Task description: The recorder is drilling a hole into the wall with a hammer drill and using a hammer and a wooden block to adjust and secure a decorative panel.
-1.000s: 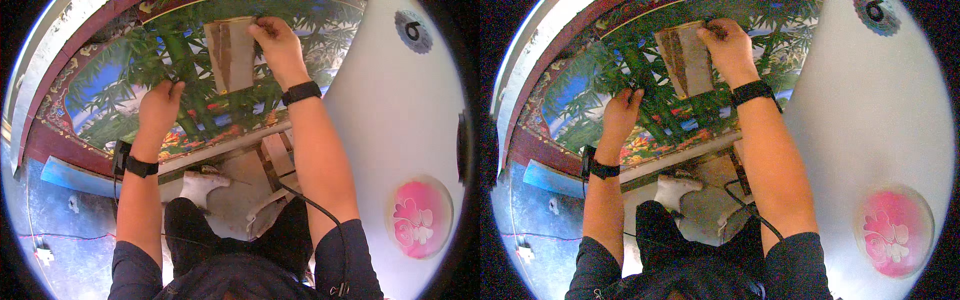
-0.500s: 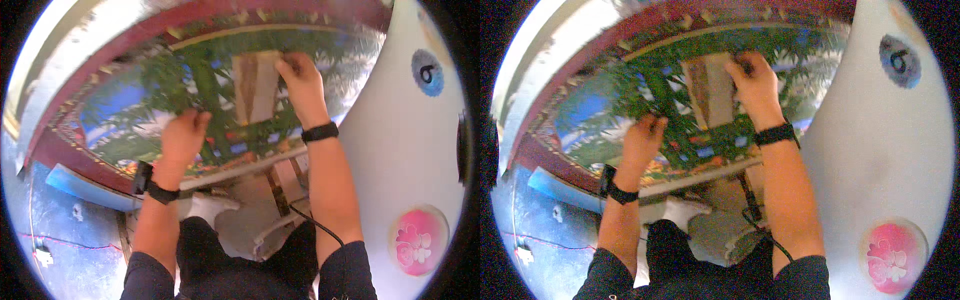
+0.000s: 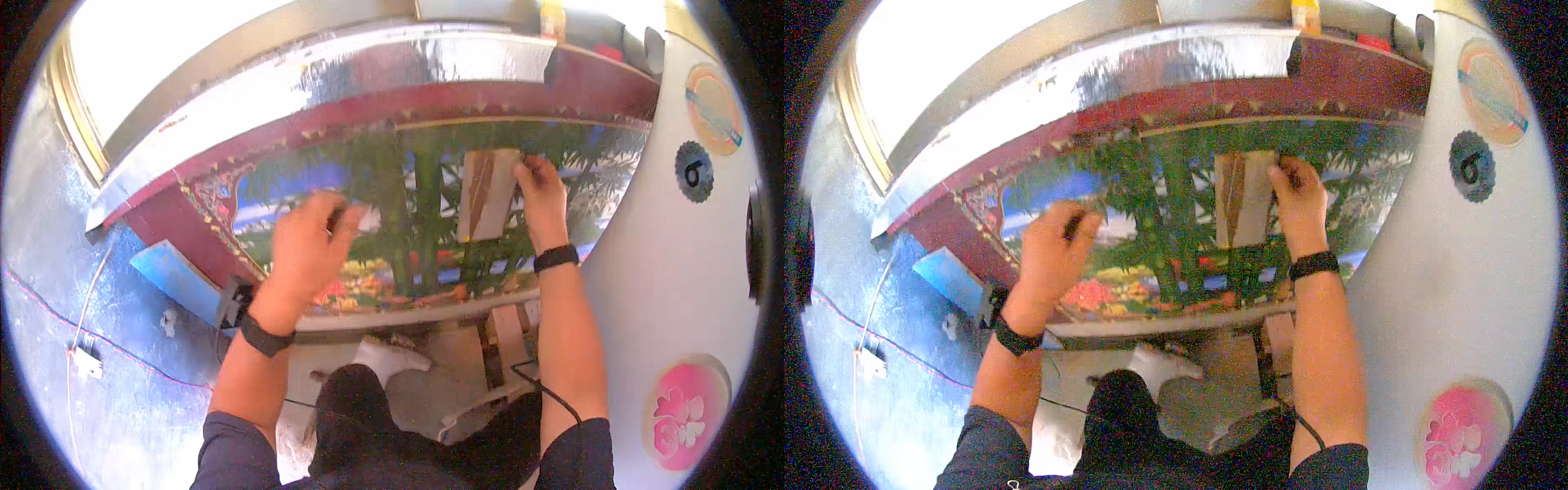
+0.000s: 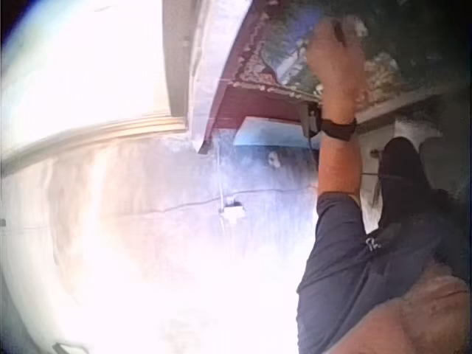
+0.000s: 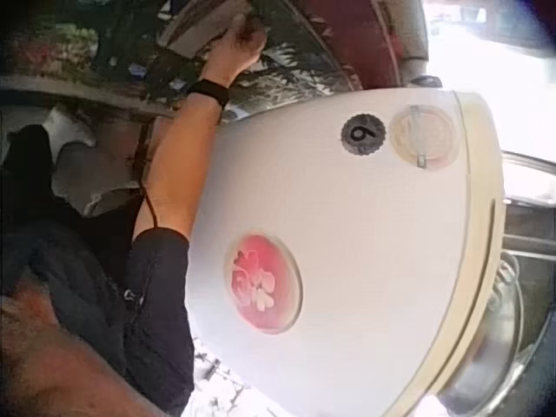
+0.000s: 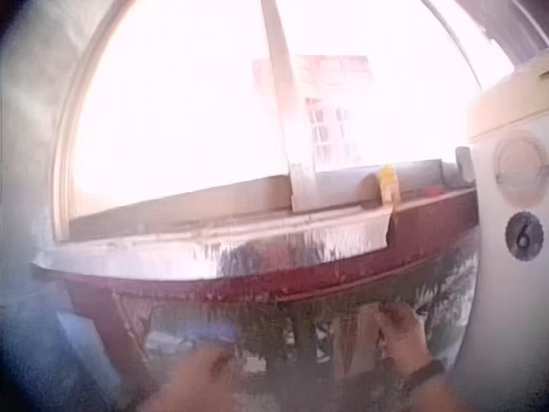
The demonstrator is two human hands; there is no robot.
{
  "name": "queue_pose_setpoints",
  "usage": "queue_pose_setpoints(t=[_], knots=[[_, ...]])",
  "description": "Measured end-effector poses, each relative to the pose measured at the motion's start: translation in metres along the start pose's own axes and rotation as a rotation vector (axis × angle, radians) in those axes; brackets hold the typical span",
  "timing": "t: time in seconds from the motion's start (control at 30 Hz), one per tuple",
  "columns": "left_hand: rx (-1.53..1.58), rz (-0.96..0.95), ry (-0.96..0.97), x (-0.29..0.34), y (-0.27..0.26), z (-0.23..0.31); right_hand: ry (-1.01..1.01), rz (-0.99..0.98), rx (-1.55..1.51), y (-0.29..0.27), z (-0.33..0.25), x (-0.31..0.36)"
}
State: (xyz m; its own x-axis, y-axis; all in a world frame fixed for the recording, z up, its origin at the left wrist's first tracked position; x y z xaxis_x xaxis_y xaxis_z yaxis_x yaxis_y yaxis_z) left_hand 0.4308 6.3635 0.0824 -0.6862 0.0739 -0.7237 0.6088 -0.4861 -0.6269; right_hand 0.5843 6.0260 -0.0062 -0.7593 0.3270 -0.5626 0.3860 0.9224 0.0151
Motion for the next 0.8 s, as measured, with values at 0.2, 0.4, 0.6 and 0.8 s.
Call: queue_pose_setpoints(t=[0.2, 0.4, 0.6, 0.8], knots=[[-0.054, -0.179, -0.269, 0.066, 0.022, -0.093, -0.103, -0.059, 0.241, 0.006, -0.024, -0.004], [-0.110, -0.260, -0.339, 0.151, 0.046, -0.148, 0.069, -0.241, -0.131, 0.021, -0.012, 0.005], [-0.051, -0.379, -0.554, 0.220, 0.059, -0.191, -0.151, -0.200, -0.079, 0.024, -0.025, 0.008], [-0.128, -0.489, -0.624, 0.289, 0.068, -0.233, 0.039, -0.332, 0.031, 0.017, -0.010, -0.005]])
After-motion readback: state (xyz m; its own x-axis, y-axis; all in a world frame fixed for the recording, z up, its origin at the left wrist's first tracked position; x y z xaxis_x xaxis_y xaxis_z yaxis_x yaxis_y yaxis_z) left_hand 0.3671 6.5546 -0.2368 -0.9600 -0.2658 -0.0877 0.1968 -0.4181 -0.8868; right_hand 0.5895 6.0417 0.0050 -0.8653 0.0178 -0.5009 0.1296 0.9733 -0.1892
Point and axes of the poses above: each hand's wrist, its own x-axis away from the middle knuckle, its own y-axis out of the palm, z = x × y, the point moved 7 cm from there along -x, towards the middle knuckle, and after that the axes turned 1 degree about x, right-handed, at the moved point
